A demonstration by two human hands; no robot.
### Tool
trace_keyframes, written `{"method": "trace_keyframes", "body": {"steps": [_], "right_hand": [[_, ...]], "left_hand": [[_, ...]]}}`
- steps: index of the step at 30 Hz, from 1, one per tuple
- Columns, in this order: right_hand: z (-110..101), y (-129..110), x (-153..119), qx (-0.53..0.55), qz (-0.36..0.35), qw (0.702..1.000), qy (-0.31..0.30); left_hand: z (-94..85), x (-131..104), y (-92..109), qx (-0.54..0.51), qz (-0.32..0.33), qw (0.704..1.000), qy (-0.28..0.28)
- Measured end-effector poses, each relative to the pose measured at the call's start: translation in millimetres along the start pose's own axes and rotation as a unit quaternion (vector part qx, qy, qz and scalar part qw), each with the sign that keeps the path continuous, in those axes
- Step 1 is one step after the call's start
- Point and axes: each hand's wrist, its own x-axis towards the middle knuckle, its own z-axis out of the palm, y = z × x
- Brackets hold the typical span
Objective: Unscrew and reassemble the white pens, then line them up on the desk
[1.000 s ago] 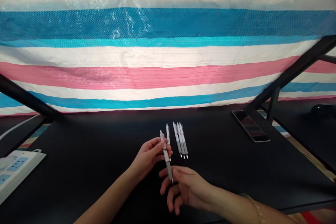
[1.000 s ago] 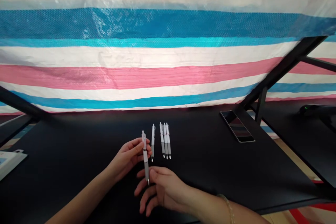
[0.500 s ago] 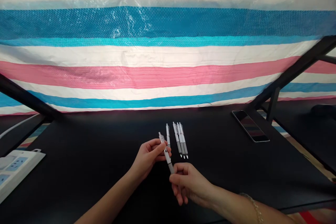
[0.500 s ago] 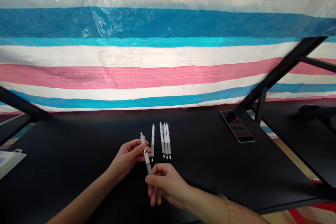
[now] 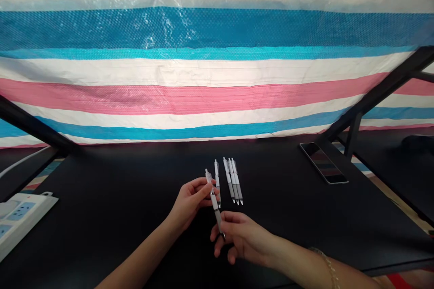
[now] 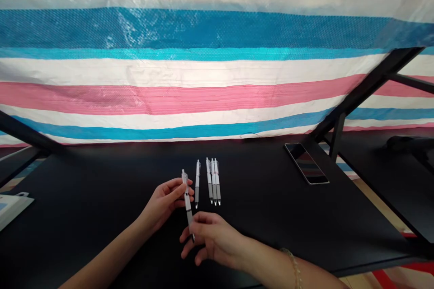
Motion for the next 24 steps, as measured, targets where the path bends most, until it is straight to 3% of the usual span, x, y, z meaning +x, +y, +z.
{"method": "trace_keyframes", "body": {"steps": [24], "right_hand": [[1.9,-4.1,-0.2,0.001,0.015,1.000,0.011]], "left_hand": [[0.7,-0.6,3.4,-0.004,-0.009,1.000,-0.001]]}}
